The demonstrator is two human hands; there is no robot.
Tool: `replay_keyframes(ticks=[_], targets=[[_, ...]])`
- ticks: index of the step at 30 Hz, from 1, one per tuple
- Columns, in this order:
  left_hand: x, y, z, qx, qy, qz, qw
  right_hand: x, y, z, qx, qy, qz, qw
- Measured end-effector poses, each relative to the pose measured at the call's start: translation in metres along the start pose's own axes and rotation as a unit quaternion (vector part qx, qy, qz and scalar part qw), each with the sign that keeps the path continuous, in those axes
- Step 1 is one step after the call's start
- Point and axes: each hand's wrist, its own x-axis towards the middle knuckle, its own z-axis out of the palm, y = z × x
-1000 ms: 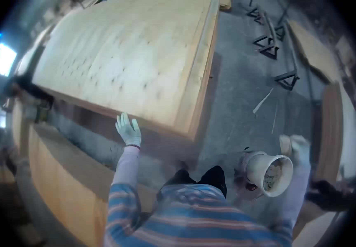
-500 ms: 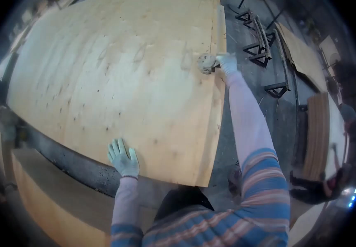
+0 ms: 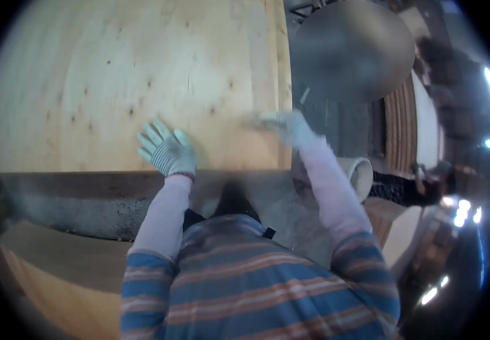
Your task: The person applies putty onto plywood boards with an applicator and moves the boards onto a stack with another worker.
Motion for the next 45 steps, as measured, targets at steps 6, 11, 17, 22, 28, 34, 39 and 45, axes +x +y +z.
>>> replay_keyframes(ticks=[6, 11, 17, 22, 28, 34, 39, 45], targets=[[-0.002, -0.015, 0.000, -0.088, 0.006, 0.058, 0.994, -0.111, 0.111, 0.121, -0.366, 0.261, -0.191, 0.872], [0.093, -0.130, -0.021, -0.160, -0.006, 0.323, 0.933, -0.038, 0.098, 0.215, -0.118, 0.268, -0.136, 0.946], [0.294, -0.453, -0.034, 0.055, 0.163, 0.066, 0.983, 0.163, -0.016, 0.353, 0.256, 0.010, -0.160, 0.953], [0.326, -0.541, -0.063, 0.041, 0.117, -0.066, 0.990, 0.444, -0.077, 0.381, 0.365, -0.011, -0.126, 0.922], [0.328, -0.535, -0.070, 0.041, 0.100, -0.065, 0.992, 0.677, -0.102, 0.321, -0.453, 0.178, -0.196, 0.851], [0.331, -0.531, -0.080, 0.045, 0.054, -0.078, 0.994, 0.515, -0.071, 0.444, -0.326, -0.137, -0.089, 0.931], [0.327, -0.534, -0.075, 0.024, 0.069, -0.061, 0.995, 0.290, 0.054, 0.541, 0.067, -0.053, 0.020, 0.996], [0.331, -0.545, -0.082, -0.048, -0.017, -0.045, 0.998, 0.168, 0.172, 0.664, -0.616, 0.261, -0.237, 0.704]])
